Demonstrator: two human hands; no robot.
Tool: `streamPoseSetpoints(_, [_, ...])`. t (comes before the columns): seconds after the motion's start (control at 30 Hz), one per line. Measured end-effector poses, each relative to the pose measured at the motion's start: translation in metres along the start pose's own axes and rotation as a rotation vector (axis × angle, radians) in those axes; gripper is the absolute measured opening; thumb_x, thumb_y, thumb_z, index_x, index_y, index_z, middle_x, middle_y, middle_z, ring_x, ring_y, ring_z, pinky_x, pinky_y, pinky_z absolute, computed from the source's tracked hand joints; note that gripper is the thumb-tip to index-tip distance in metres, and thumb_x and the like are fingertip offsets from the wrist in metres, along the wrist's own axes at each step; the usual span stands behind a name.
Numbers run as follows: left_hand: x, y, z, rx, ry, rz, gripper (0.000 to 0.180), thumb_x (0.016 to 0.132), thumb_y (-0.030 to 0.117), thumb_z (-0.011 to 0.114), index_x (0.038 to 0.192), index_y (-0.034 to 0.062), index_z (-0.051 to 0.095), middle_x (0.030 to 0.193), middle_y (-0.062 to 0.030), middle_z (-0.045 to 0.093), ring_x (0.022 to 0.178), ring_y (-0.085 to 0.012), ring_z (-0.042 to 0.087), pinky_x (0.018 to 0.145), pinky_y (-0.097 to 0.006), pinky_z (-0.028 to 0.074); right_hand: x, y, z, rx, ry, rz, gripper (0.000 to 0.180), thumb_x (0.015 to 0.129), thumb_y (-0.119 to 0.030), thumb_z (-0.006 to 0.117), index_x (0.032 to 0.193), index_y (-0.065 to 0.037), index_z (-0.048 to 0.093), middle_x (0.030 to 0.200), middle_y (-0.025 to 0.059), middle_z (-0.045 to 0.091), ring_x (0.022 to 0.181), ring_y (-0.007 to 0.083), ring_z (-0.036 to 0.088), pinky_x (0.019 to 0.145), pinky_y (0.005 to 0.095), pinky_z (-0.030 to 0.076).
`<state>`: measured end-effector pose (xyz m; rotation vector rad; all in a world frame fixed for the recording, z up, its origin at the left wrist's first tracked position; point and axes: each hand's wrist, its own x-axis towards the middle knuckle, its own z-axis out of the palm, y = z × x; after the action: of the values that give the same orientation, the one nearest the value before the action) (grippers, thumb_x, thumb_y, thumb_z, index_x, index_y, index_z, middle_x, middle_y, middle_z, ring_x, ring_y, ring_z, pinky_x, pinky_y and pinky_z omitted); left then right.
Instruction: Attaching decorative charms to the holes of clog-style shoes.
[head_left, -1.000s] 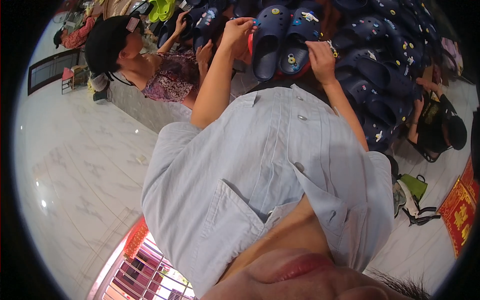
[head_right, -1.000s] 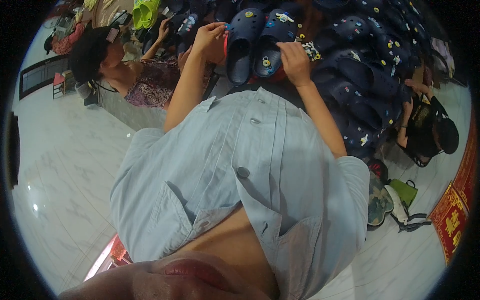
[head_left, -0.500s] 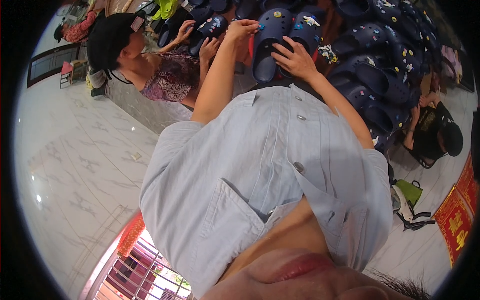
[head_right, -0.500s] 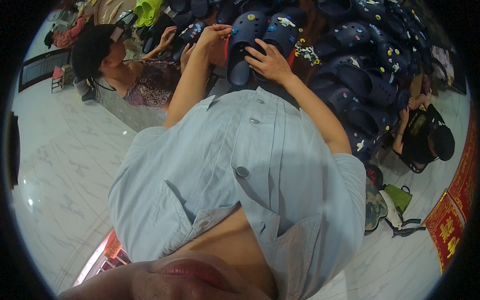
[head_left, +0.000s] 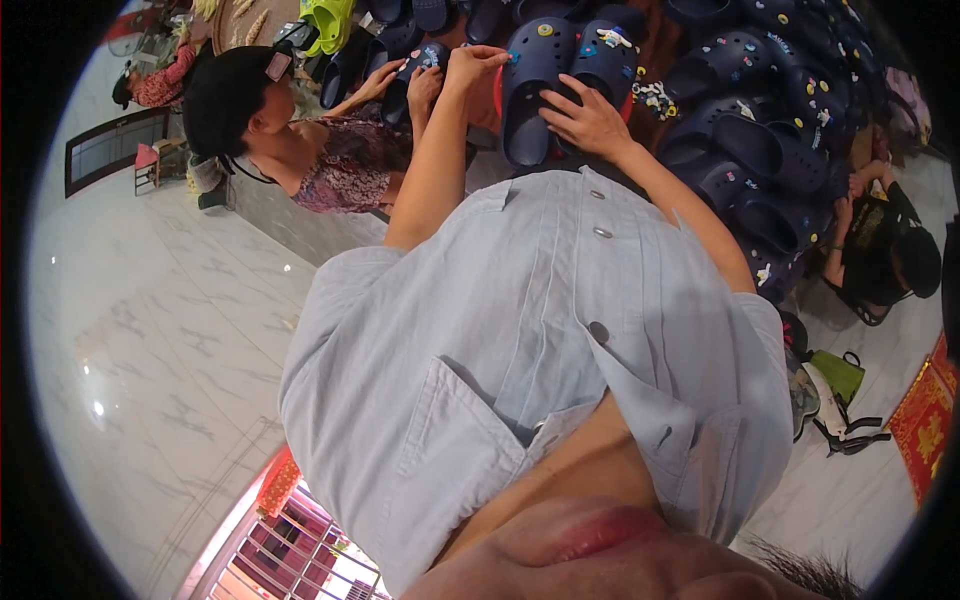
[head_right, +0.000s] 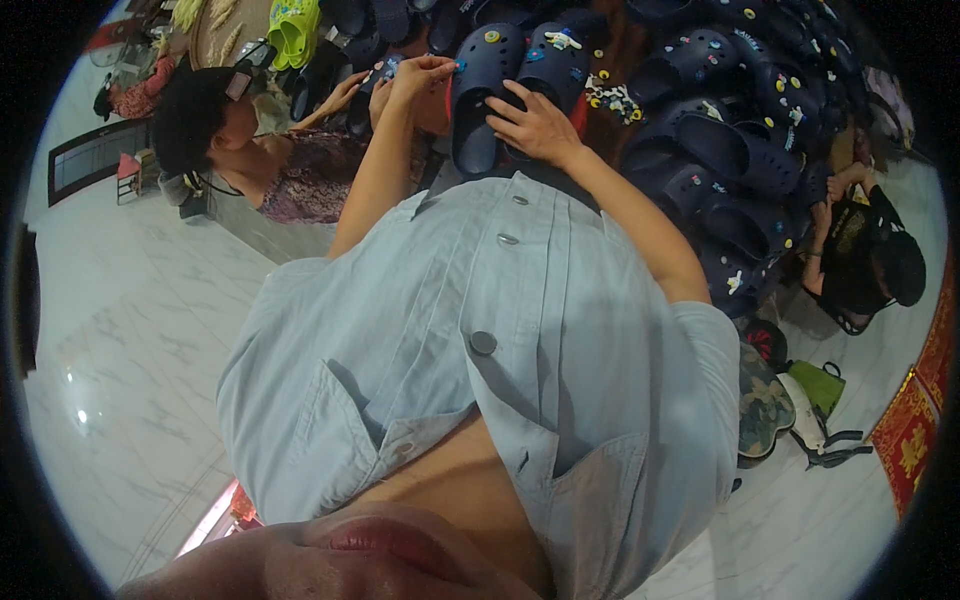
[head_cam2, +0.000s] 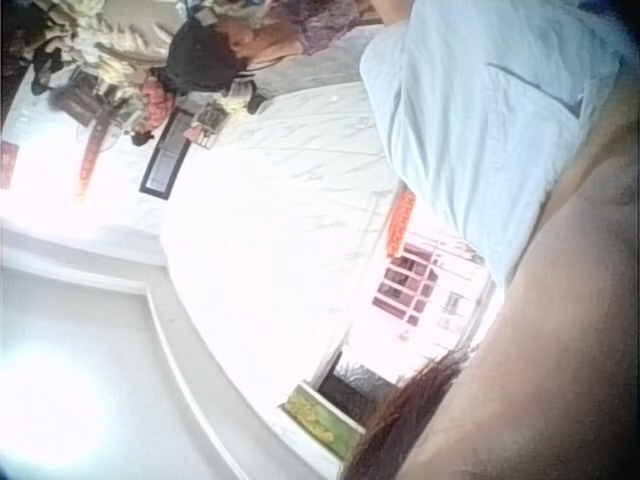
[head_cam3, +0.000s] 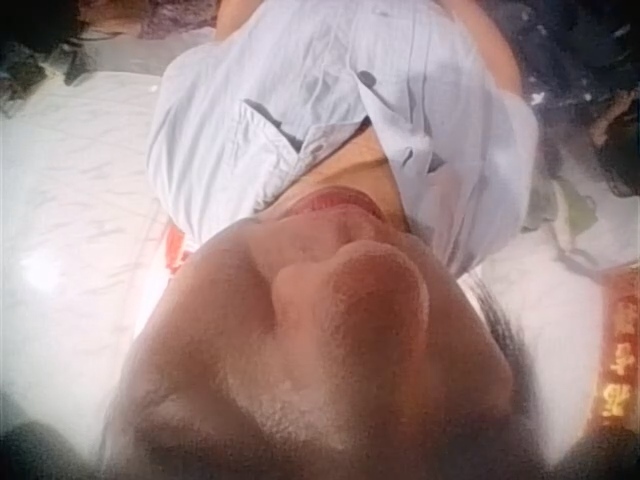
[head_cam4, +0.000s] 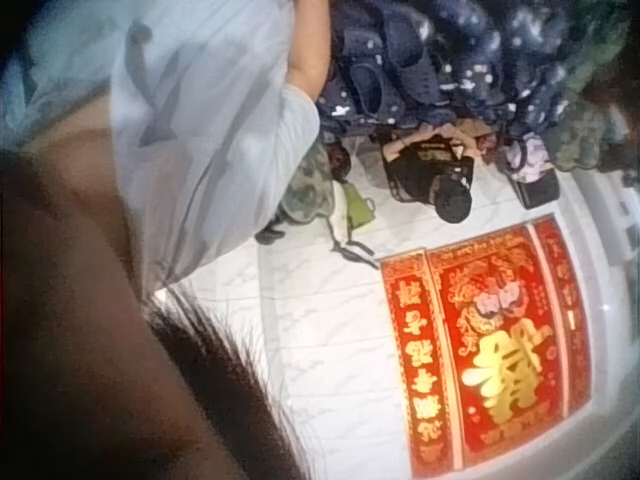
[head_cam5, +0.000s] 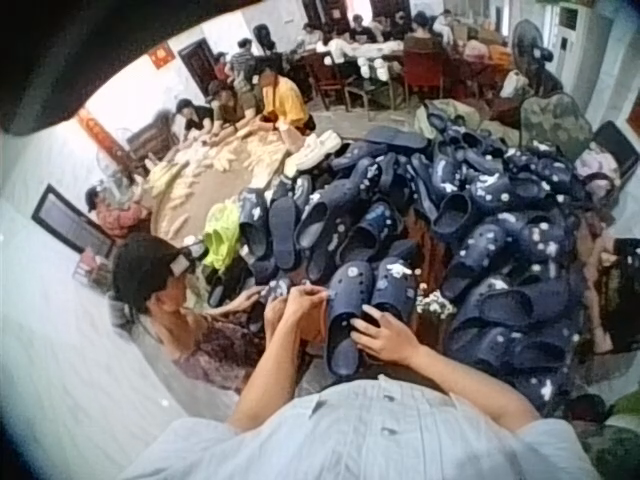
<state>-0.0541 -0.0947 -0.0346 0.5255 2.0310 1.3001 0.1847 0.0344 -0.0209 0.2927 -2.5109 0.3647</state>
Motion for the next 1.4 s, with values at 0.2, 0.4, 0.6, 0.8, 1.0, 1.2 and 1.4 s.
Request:
streamPoseSetpoints(0.2, [0.006, 0.024, -0.01, 0.06, -0.15, -0.093, 0.019, 0.081, 0.021, 0.077, 0.09, 0.0049, 0.073, 0.072, 0.0024, 0.064, 0.056, -0.0055, 0.05, 0.05, -0.021, 0.036, -0.001, 0.001, 0.001, -0.014, 0.001, 0.004, 0.025, 0.078, -0.024, 0.07, 0.101, -0.016, 0.065, 0.125, -0.0003, 0.054, 0.126, 0.0297, 0.042, 0.087, 0.0368, 0.049])
streamPoseSetpoints(0.4, [0.023, 0.042, -0.017, 0.293, -0.301, -0.167, 0.019, 0.08, 0.021, 0.078, 0.087, 0.0048, 0.072, 0.067, 0.0022, 0.062, 0.052, -0.0051, 0.046, 0.047, -0.021, 0.034, -0.003, 0.001, 0.003, 0.0, -0.036, 0.025, 0.03, 0.079, -0.025, 0.071, 0.107, -0.018, 0.065, 0.128, -0.0022, 0.053, 0.128, 0.028, 0.041, 0.09, 0.0372, 0.048])
streamPoseSetpoints(0.6, [0.029, 0.049, -0.018, 0.386, -0.428, -0.021, 0.016, 0.079, 0.02, 0.078, 0.082, 0.0058, 0.072, 0.066, 0.0012, 0.063, 0.053, -0.0061, 0.046, 0.047, -0.023, 0.033, -0.003, 0.001, 0.006, 0.002, -0.056, 0.038, 0.03, 0.079, -0.025, 0.07, 0.108, -0.019, 0.065, 0.128, -0.0027, 0.052, 0.129, 0.0279, 0.04, 0.094, 0.0359, 0.048])
streamPoseSetpoints(0.8, [0.034, 0.04, -0.013, 0.513, -0.382, 0.036, 0.017, 0.077, 0.02, 0.079, 0.078, 0.0049, 0.07, 0.066, -0.0011, 0.064, 0.057, -0.0091, 0.053, 0.052, -0.026, 0.04, 0.002, 0.001, 0.006, -0.009, -0.014, 0.01, 0.024, 0.078, -0.026, 0.069, 0.1, -0.019, 0.066, 0.126, -0.0026, 0.054, 0.127, 0.0285, 0.041, 0.085, 0.0331, 0.052])
streamPoseSetpoints(1.0, [0.046, 0.016, -0.014, 0.561, -0.339, 0.046, 0.025, 0.072, 0.026, 0.083, 0.075, 0.0062, 0.067, 0.07, -0.0038, 0.068, 0.065, -0.0123, 0.064, 0.061, -0.027, 0.05, 0.004, 0.001, 0.005, -0.017, -0.01, -0.007, 0.024, 0.078, -0.027, 0.07, 0.1, -0.02, 0.066, 0.126, -0.0034, 0.054, 0.128, 0.028, 0.041, 0.085, 0.0329, 0.052])
streamPoseSetpoints(1.2, [0.047, 0.007, -0.002, 0.689, -0.257, 0.03, 0.028, 0.071, 0.029, 0.083, 0.076, 0.0066, 0.067, 0.069, -0.0046, 0.068, 0.065, -0.0138, 0.064, 0.062, -0.03, 0.05, 0.005, 0.003, 0.007, -0.06, -0.017, -0.013, 0.024, 0.078, -0.029, 0.07, 0.1, -0.021, 0.066, 0.124, -0.0053, 0.055, 0.126, 0.0274, 0.042, 0.087, 0.0318, 0.052])
streamPoseSetpoints(1.4, [0.039, 0.002, -0.005, 0.636, -0.172, 0.096, 0.028, 0.075, 0.027, 0.081, 0.075, 0.0041, 0.065, 0.066, -0.005, 0.066, 0.061, -0.0123, 0.061, 0.055, -0.028, 0.047, 0.006, 0.002, 0.005, -0.056, -0.018, -0.02, 0.025, 0.078, -0.028, 0.07, 0.101, -0.021, 0.066, 0.123, -0.0063, 0.055, 0.125, 0.0272, 0.044, 0.089, 0.031, 0.051])
